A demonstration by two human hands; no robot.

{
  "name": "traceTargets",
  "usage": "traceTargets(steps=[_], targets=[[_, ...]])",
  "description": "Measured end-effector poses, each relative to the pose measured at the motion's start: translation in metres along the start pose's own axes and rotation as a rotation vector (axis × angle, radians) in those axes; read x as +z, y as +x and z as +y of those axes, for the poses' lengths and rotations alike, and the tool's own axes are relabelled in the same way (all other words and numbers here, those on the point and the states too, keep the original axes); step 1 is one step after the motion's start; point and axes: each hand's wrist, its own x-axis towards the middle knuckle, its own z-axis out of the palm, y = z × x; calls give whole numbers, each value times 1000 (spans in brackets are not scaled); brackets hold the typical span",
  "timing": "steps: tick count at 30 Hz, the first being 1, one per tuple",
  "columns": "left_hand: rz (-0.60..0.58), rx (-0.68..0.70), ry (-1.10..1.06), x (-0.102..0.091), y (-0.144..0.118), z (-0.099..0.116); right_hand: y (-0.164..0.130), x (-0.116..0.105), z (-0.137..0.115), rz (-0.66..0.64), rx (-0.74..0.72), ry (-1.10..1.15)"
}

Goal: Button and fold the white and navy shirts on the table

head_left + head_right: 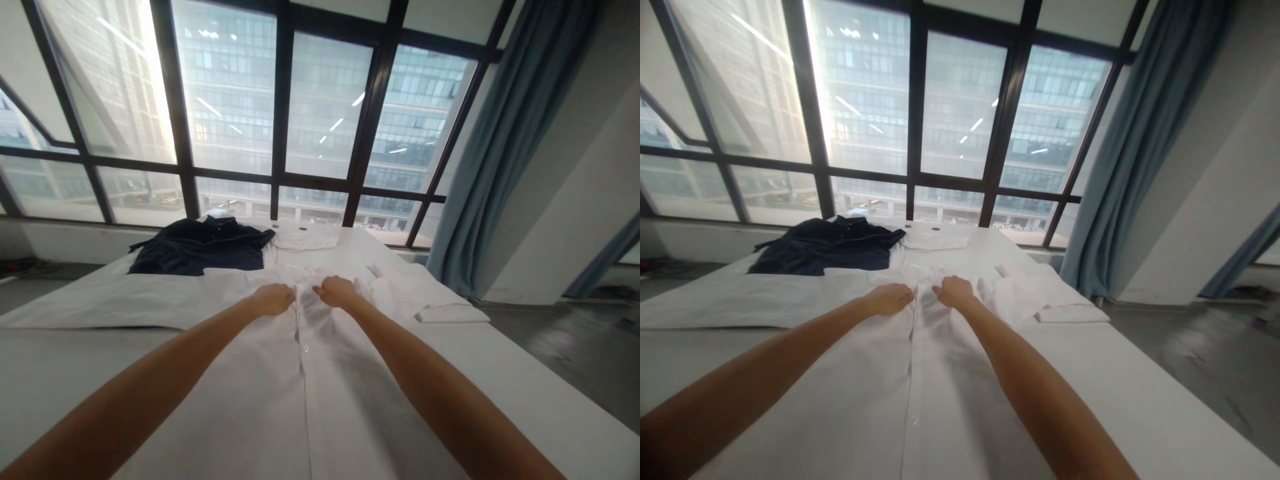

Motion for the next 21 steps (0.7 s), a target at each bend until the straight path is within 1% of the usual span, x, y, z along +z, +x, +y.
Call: traceTargets(steps=[2,3,5,6,8,10,12,14,16,17,19,21], targets=[[102,9,79,-7,20,-6,21,-3,3,170,14,13],[140,30,128,-11,31,-9,34,-3,5,226,-4,32],[192,86,203,-17,54,-16,61,0,11,278,-60,82],[191,114,226,-19,65,-19,74,2,15,283,-85,106],[153,153,254,-22,87,-26,99,7,21,259,-116,135],[77,163,275,-23,105,-33,119,12,26,210,-137,134],[-15,165,296,-23,117,-41,131,16,29,142,-172,101],[-55,194,332,-24,122,-49,135,19,31,61,-208,31],[-28,248,379,-28,120,-56,134,21,34,-8,-223,-57],[1,274,403,-31,117,-60,132,21,35,-19,-229,-97],[66,308,453,-38,107,-65,127,20,39,29,-247,-152],[131,318,509,-44,94,-70,121,18,43,135,-265,-176]])
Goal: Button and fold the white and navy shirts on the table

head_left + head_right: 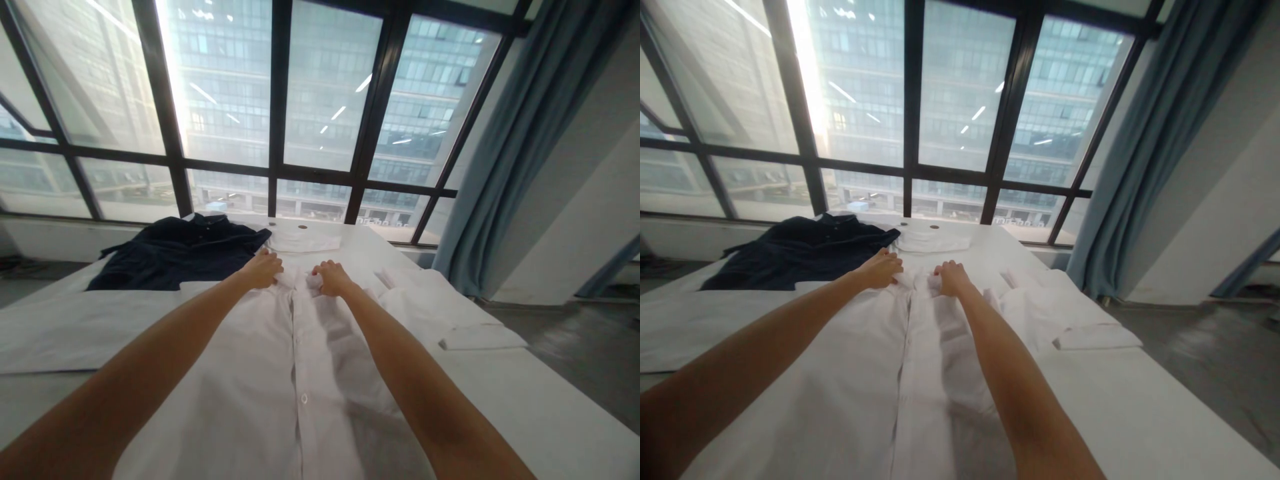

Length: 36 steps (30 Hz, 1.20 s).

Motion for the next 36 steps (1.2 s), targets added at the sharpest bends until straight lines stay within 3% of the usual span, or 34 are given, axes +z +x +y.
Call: traceTargets(steps=[3,6,10,14,19,22,25,31,33,36], targets=[[50,-18,49,-4,-20,-2,-10,-2,3,130,-17,-38],[71,-66,-44,-2,-33,2,-22,-3,5,197,-75,-46],[-7,-309,-240,5,-35,12,-35,-4,5,211,-134,17],[-75,-561,-309,12,-25,22,-37,-2,-1,174,46,222],[11,-692,-384,26,-11,25,-26,12,-11,243,290,435],[42,-734,-433,33,-4,23,-26,16,-14,315,299,500],[107,-710,-506,35,0,20,-31,14,-14,298,278,571],[210,-728,-587,23,-10,23,-49,13,-13,310,271,693],[310,-774,-703,17,-17,27,-53,18,-11,315,303,797],[492,-852,-1125,10,-28,36,-57,27,-9,341,334,1029]])
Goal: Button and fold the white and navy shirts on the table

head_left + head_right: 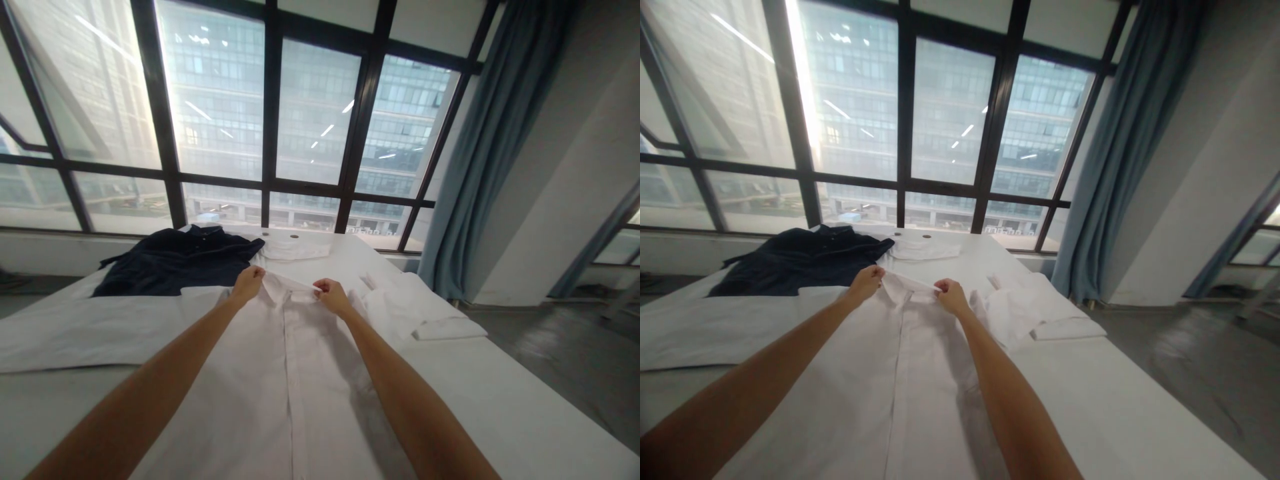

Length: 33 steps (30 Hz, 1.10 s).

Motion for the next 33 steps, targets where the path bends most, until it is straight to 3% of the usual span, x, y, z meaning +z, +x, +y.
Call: traceTargets(steps=[4,9,15,19,23,25,29,33], targets=[[-61,-160,-565,-1,-20,2,-7,2,11,-43,35,264],[-103,-238,-842,-3,-37,0,-12,0,14,-21,131,428],[-261,-249,-890,-11,-46,0,-11,-7,9,-27,246,638],[-362,-160,-577,-17,-47,-3,-12,-14,2,-47,266,718],[-317,-32,-327,-19,-44,-5,-15,-18,-3,-91,257,727],[-270,-45,-370,-18,-42,-5,-16,-20,-3,-129,226,696],[-243,-243,-682,-20,-38,-3,-16,-21,4,-215,149,639],[-270,-266,-944,-23,-41,2,-14,-14,11,-217,124,335]])
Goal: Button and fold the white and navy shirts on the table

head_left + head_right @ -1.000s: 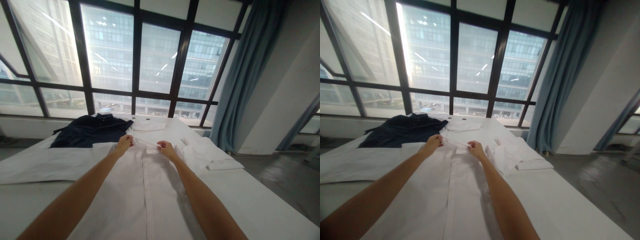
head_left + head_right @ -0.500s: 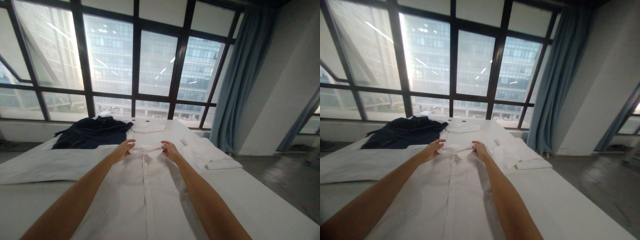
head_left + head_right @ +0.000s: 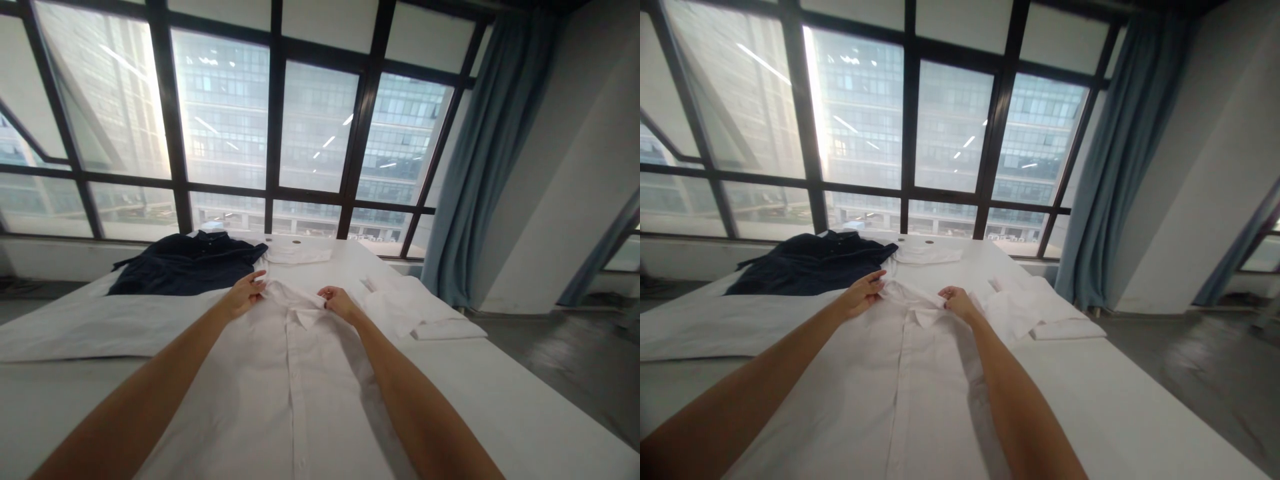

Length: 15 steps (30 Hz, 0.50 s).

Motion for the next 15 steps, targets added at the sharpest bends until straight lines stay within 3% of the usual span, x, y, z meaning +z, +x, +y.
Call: traceTargets(steps=[4,9,11,15], targets=[[-82,-12,-34,4,-4,-2,1,5,2,122,-70,-342],[-33,18,-32,7,0,-3,-1,1,-6,230,-44,-579],[-12,18,-16,6,2,-2,1,-1,-8,235,3,-501],[17,44,-34,6,5,-4,6,-1,-12,249,182,19]])
